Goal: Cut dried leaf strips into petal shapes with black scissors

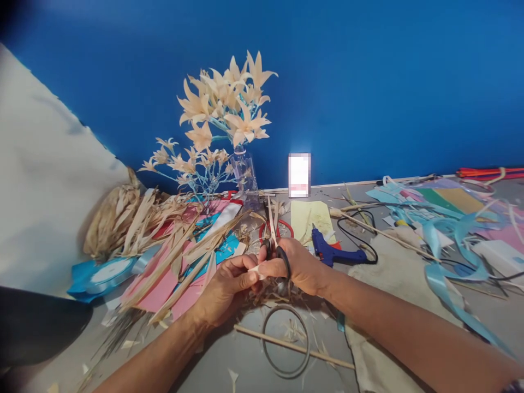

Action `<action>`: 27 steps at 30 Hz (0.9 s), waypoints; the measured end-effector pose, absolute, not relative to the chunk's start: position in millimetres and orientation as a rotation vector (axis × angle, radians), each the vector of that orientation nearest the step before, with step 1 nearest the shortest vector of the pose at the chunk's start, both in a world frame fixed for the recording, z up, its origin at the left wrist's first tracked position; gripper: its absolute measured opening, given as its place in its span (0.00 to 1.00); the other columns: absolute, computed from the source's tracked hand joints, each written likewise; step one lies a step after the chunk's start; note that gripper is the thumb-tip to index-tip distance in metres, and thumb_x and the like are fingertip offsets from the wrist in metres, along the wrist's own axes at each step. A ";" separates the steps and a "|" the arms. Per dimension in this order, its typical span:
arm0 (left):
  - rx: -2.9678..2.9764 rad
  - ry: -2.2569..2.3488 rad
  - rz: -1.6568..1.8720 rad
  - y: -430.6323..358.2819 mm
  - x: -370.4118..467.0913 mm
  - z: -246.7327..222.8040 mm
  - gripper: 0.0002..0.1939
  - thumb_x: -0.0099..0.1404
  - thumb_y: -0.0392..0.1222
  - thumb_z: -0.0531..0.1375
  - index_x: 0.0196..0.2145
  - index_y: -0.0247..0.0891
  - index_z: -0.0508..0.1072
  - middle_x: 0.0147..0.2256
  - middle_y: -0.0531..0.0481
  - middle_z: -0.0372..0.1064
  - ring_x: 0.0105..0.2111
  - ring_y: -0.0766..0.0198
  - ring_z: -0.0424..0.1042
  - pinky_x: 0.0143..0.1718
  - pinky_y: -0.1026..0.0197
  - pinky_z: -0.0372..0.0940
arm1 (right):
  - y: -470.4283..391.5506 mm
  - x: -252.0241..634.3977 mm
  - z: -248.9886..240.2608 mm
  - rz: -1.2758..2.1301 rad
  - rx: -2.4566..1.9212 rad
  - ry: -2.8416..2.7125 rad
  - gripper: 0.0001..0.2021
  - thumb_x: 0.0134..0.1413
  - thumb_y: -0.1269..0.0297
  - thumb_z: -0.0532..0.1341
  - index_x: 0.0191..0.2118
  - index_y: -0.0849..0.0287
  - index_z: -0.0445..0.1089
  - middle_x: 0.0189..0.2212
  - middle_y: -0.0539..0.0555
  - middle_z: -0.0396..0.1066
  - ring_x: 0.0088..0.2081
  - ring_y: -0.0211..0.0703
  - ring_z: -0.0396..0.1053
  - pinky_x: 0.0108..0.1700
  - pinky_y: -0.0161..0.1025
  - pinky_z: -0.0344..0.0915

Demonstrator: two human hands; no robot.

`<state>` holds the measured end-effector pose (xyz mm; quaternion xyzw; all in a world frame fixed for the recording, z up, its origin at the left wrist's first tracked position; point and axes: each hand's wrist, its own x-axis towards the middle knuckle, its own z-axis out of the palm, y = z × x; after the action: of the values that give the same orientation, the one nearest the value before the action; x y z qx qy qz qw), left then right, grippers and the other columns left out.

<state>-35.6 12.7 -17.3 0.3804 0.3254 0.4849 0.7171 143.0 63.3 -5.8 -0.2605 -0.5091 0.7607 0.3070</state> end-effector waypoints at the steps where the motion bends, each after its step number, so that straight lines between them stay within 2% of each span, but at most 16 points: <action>1: 0.877 0.722 1.078 13.2 -35.8 -17.1 0.11 0.53 0.41 0.71 0.23 0.34 0.73 0.22 0.53 0.67 0.24 0.68 0.64 0.29 0.63 0.56 | 61.7 141.7 -5.3 2.020 -0.698 -1.341 0.15 0.39 0.63 0.73 0.33 0.61 0.70 0.24 0.47 0.66 0.26 0.35 0.60 0.29 0.32 0.56; 6: 0.953 0.668 1.078 14.3 -37.5 -13.3 0.12 0.52 0.42 0.71 0.22 0.34 0.74 0.23 0.51 0.68 0.27 0.65 0.66 0.32 0.62 0.57 | 62.3 141.7 0.5 2.173 -0.542 -1.108 0.14 0.38 0.62 0.73 0.29 0.60 0.69 0.21 0.44 0.60 0.23 0.32 0.56 0.29 0.32 0.55; 11: 0.865 0.684 1.041 13.4 -39.7 -14.2 0.12 0.54 0.42 0.70 0.22 0.36 0.71 0.22 0.52 0.67 0.24 0.67 0.65 0.30 0.62 0.55 | 64.7 146.2 0.8 2.061 -0.547 -1.269 0.19 0.44 0.51 0.71 0.31 0.61 0.69 0.27 0.50 0.67 0.28 0.37 0.62 0.31 0.34 0.58; 16: 0.996 0.740 1.033 13.0 -40.0 -16.7 0.08 0.55 0.38 0.69 0.24 0.34 0.74 0.24 0.51 0.67 0.28 0.66 0.65 0.33 0.62 0.57 | 59.7 141.7 -4.3 2.056 -0.692 -1.332 0.15 0.42 0.61 0.73 0.31 0.61 0.68 0.24 0.47 0.65 0.26 0.35 0.59 0.29 0.32 0.54; 21: 1.017 0.661 1.031 11.9 -40.7 -12.6 0.11 0.54 0.42 0.70 0.23 0.34 0.74 0.24 0.51 0.67 0.27 0.66 0.65 0.33 0.61 0.58 | 60.3 141.0 -2.1 2.146 -0.546 -1.256 0.14 0.43 0.60 0.71 0.26 0.61 0.66 0.20 0.45 0.59 0.23 0.32 0.53 0.27 0.33 0.49; 23: 0.961 0.622 1.037 11.9 -40.9 -11.6 0.11 0.54 0.42 0.70 0.23 0.35 0.73 0.23 0.51 0.68 0.26 0.66 0.65 0.32 0.62 0.57 | 61.1 142.4 -0.3 2.156 -0.526 -1.188 0.16 0.43 0.57 0.71 0.25 0.61 0.65 0.20 0.45 0.57 0.22 0.32 0.52 0.27 0.33 0.50; 27: 0.823 0.623 1.090 12.7 -39.7 -13.1 0.12 0.54 0.42 0.70 0.24 0.36 0.71 0.23 0.52 0.69 0.24 0.68 0.65 0.29 0.63 0.56 | 60.6 143.2 2.1 2.019 -0.588 -1.250 0.23 0.38 0.47 0.73 0.31 0.60 0.68 0.25 0.48 0.63 0.27 0.35 0.58 0.30 0.34 0.54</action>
<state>-39.7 12.7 -13.1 0.3738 0.2830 0.4952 0.7314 143.2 60.6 2.1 -0.2259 -0.4803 0.7760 0.3408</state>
